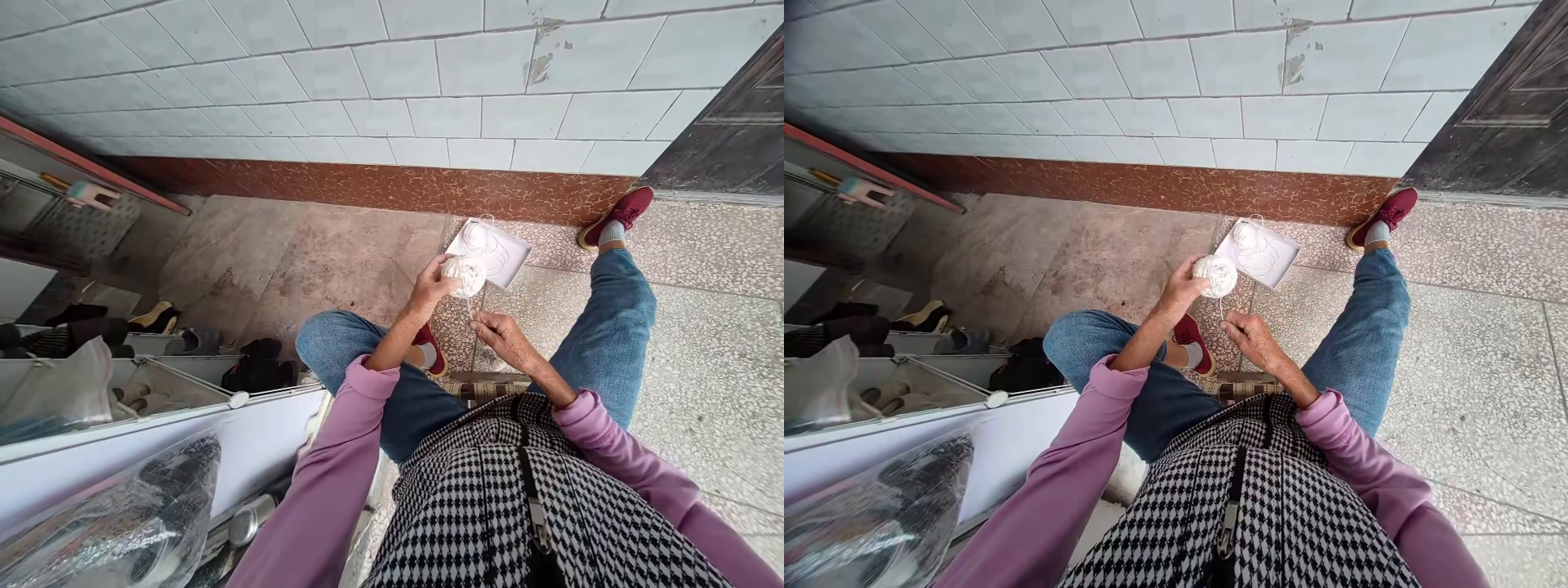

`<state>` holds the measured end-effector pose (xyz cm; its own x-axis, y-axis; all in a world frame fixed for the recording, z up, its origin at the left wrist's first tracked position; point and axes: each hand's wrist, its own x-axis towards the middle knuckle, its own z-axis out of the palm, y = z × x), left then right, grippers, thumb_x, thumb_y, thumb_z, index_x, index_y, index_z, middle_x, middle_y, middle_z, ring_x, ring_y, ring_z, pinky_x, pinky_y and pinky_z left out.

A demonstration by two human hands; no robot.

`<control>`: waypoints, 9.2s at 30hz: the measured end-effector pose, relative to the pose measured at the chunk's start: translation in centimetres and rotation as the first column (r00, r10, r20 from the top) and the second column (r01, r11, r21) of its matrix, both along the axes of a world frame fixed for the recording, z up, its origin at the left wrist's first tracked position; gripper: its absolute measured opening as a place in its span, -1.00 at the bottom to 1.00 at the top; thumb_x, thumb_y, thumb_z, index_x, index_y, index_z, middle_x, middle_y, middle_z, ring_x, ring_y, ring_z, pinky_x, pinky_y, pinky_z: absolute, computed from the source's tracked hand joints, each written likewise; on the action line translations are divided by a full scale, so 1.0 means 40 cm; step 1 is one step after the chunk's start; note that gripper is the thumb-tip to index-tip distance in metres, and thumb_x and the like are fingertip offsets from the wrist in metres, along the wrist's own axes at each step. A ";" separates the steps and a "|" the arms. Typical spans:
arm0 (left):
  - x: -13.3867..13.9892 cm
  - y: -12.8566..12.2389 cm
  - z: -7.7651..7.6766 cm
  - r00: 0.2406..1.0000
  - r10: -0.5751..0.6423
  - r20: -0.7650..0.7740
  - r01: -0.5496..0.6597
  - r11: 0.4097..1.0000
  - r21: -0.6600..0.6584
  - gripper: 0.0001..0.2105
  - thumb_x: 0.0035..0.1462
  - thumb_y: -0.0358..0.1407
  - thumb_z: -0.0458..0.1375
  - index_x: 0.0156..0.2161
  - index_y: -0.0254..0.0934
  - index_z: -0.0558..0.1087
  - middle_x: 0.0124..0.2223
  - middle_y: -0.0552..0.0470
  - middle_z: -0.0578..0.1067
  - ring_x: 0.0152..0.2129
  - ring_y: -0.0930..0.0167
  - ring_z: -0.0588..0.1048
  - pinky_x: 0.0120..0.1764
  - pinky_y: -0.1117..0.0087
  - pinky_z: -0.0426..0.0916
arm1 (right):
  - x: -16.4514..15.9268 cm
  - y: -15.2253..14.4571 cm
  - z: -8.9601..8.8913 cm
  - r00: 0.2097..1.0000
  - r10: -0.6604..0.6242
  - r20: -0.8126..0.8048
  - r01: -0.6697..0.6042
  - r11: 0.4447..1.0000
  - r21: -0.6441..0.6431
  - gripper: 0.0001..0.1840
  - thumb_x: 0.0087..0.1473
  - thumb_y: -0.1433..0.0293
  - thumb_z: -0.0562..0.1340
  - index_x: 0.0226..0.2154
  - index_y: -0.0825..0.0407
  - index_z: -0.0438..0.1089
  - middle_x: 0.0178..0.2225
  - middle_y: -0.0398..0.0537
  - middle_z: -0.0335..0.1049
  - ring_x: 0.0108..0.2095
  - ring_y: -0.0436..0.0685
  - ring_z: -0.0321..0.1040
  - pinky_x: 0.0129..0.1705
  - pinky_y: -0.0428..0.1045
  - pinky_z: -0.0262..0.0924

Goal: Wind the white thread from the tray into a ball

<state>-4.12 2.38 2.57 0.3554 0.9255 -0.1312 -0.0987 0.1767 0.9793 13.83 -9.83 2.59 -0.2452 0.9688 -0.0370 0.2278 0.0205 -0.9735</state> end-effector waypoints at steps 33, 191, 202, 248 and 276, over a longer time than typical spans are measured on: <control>0.001 0.004 -0.015 0.979 0.051 -0.198 -0.029 0.993 0.113 -0.35 -0.18 -0.14 0.49 0.09 -0.24 0.57 0.10 -0.08 0.64 0.08 0.14 0.56 0.13 0.23 0.43 | 0.014 -0.001 0.021 0.999 0.006 0.036 -0.007 0.999 0.044 -0.36 0.41 -0.17 0.12 -0.45 -0.02 0.29 -0.54 -0.22 0.14 -0.49 0.03 0.09 -0.37 -0.01 0.03; 0.070 0.126 0.096 0.949 0.014 0.316 0.113 0.917 -0.382 -0.20 0.01 0.38 0.34 0.14 -0.21 0.51 0.15 -0.23 0.64 0.16 -0.02 0.58 0.03 0.11 0.59 | 0.131 0.372 0.048 0.982 -0.160 0.103 0.142 0.976 0.162 -0.67 0.33 0.16 0.18 -0.42 -0.03 0.33 -0.55 -0.16 0.28 -0.48 0.06 0.16 -0.35 0.02 0.05; 0.040 0.137 0.079 0.947 0.178 0.267 -0.084 0.941 -0.329 -0.43 -0.04 0.04 0.49 0.01 -0.21 0.53 0.02 -0.11 0.66 0.04 0.17 0.60 -0.10 0.29 0.54 | 0.128 0.344 0.040 0.979 0.028 0.200 -0.060 0.986 0.158 -0.63 0.38 0.16 0.15 -0.41 -0.02 0.41 -0.55 -0.16 0.25 -0.49 0.07 0.14 -0.32 0.03 0.03; 0.033 0.083 0.034 0.902 -0.432 -0.012 0.426 0.893 -0.144 -0.24 -0.15 -0.17 0.50 0.21 -0.14 0.40 0.03 -0.05 0.53 -0.07 0.22 0.52 -0.06 0.25 0.43 | 0.176 0.340 0.126 0.959 0.224 -0.175 -0.217 0.975 0.057 -0.41 0.25 -0.10 0.40 -0.48 0.04 0.41 -0.56 -0.26 0.13 -0.53 -0.06 -0.02 -0.49 -0.05 -0.09; 0.033 0.114 0.076 0.976 0.103 0.191 -0.080 0.989 -0.127 -0.28 -0.23 -0.03 0.53 0.06 -0.19 0.46 0.02 -0.09 0.62 0.14 0.08 0.55 0.16 0.08 0.47 | 0.110 0.310 0.072 0.965 0.255 0.066 -0.262 0.959 0.112 -0.47 0.44 -0.03 0.18 -0.40 0.01 0.38 -0.52 -0.19 0.24 -0.47 0.02 0.13 -0.36 -0.01 0.02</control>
<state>-2.81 6.95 5.61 0.2994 0.9374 -0.1778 -0.3080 0.2713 0.9119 18.23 2.56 5.48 -0.4886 0.8707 0.0556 0.2479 0.1997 -0.9480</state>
